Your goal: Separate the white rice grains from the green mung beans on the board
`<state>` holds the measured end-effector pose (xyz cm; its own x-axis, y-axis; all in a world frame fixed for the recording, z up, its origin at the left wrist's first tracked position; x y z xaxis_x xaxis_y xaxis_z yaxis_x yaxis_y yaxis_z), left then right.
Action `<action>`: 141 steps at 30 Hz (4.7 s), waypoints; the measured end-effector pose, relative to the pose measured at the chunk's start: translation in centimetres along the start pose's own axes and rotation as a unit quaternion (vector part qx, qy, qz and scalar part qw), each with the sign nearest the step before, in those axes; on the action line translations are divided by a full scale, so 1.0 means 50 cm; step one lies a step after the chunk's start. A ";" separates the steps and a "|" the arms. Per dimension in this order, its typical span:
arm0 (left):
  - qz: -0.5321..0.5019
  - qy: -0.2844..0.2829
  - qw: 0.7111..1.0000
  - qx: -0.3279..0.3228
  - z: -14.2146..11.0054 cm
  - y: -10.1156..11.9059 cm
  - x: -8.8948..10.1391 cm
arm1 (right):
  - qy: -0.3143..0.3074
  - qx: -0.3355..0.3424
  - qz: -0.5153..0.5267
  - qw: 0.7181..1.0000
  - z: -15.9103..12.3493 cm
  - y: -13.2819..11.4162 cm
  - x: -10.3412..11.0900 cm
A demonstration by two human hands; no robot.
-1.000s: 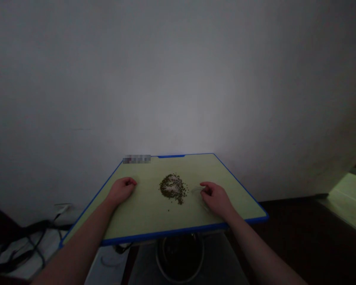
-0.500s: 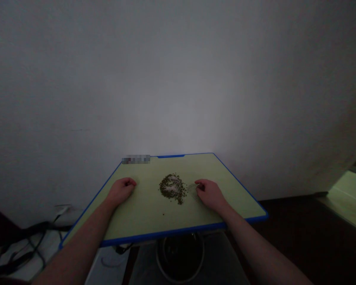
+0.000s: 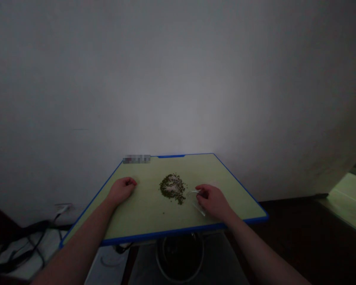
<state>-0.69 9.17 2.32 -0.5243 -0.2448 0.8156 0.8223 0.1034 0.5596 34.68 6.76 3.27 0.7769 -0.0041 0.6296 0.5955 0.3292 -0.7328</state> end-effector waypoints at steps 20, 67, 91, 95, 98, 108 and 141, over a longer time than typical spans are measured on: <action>-0.001 -0.006 1.000 -0.014 0.009 -0.011 -0.008 | 0.035 -0.039 0.000 0.999 -0.014 0.053 0.031; 0.003 0.000 1.000 -0.003 0.007 -0.008 -0.005 | 0.015 -0.003 -0.015 1.000 -0.014 0.003 -0.004; -0.007 0.003 1.000 -0.001 0.002 0.002 0.001 | 0.016 -0.015 -0.019 1.000 -0.014 0.023 0.006; -0.014 0.001 1.000 -0.001 0.000 0.004 0.001 | 0.001 0.002 -0.011 1.000 -0.017 0.001 -0.018; -0.010 0.002 1.000 -0.003 0.000 0.005 0.002 | 0.004 0.002 -0.013 1.000 -0.016 0.000 -0.023; -0.010 -0.003 1.000 -0.006 0.004 -0.001 -0.002 | 0.038 -0.030 -0.037 0.998 -0.011 0.038 0.025; -0.005 -0.005 1.000 -0.014 0.010 -0.016 -0.012 | 0.029 -0.003 -0.082 0.996 0.026 0.021 0.009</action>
<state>-1.16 9.73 1.48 -0.5343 -0.2353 0.8119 0.8229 0.0746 0.5632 35.39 8.35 3.12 0.6790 -0.1117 0.7256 0.7168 0.3142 -0.6225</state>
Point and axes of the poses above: each hand's wrist, its own z-axis towards the middle knuckle, its own x-axis out of the back of the hand, y = z × x, the point moved 10 cm from there along z, towards the middle knuckle, and after that the axes turned 5 degrees about z, right-handed, at the moved point
